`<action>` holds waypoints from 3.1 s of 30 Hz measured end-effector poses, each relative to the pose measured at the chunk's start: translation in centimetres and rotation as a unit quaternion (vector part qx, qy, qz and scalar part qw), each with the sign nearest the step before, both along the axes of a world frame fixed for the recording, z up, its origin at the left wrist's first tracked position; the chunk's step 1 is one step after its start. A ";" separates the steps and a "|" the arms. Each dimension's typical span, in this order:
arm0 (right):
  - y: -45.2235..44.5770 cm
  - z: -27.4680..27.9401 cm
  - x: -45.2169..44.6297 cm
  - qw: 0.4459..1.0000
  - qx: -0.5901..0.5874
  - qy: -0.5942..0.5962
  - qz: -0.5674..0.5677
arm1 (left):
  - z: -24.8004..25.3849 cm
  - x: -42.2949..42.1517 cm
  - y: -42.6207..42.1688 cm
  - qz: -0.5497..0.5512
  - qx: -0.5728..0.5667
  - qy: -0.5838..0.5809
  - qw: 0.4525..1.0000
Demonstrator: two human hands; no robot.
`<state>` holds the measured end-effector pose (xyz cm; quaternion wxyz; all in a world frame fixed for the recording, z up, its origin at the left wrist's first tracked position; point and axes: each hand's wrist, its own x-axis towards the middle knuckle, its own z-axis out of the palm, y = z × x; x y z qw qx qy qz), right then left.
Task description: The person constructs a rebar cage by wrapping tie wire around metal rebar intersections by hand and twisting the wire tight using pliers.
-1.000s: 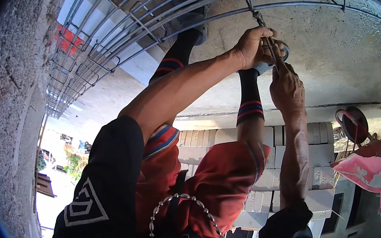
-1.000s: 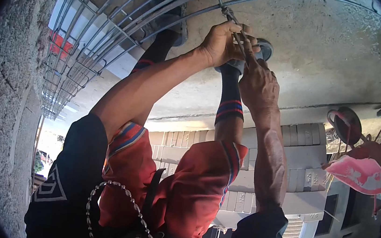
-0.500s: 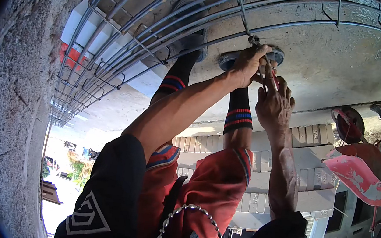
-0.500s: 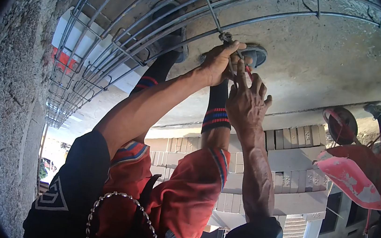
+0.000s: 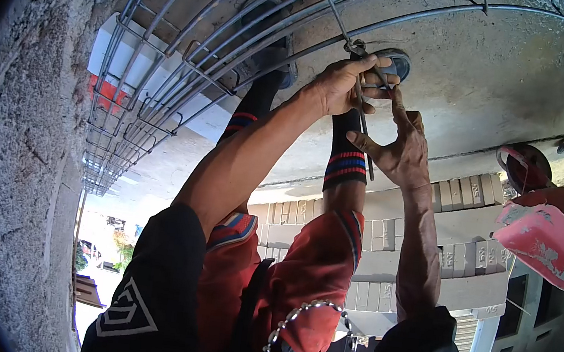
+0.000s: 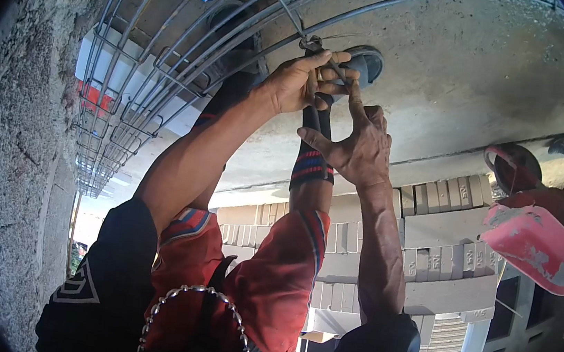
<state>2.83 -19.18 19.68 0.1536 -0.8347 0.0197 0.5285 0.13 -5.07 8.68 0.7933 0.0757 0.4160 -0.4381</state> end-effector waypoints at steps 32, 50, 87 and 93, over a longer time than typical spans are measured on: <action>2.3 2.3 2.4 0.995 -0.026 0.055 0.076 | 0.2 1.0 -1.9 -0.013 0.107 0.129 0.986; -0.9 -1.2 1.0 0.992 0.089 0.087 0.029 | 1.6 -0.5 -3.3 0.015 0.067 0.059 0.996; 0.2 -1.4 -3.9 0.784 0.059 0.313 -0.532 | 0.7 -2.8 -5.3 -0.319 0.438 -0.037 0.839; -1.3 3.2 -4.5 0.772 0.112 0.366 -0.507 | 6.7 -2.2 -0.3 -0.258 0.263 -0.037 0.929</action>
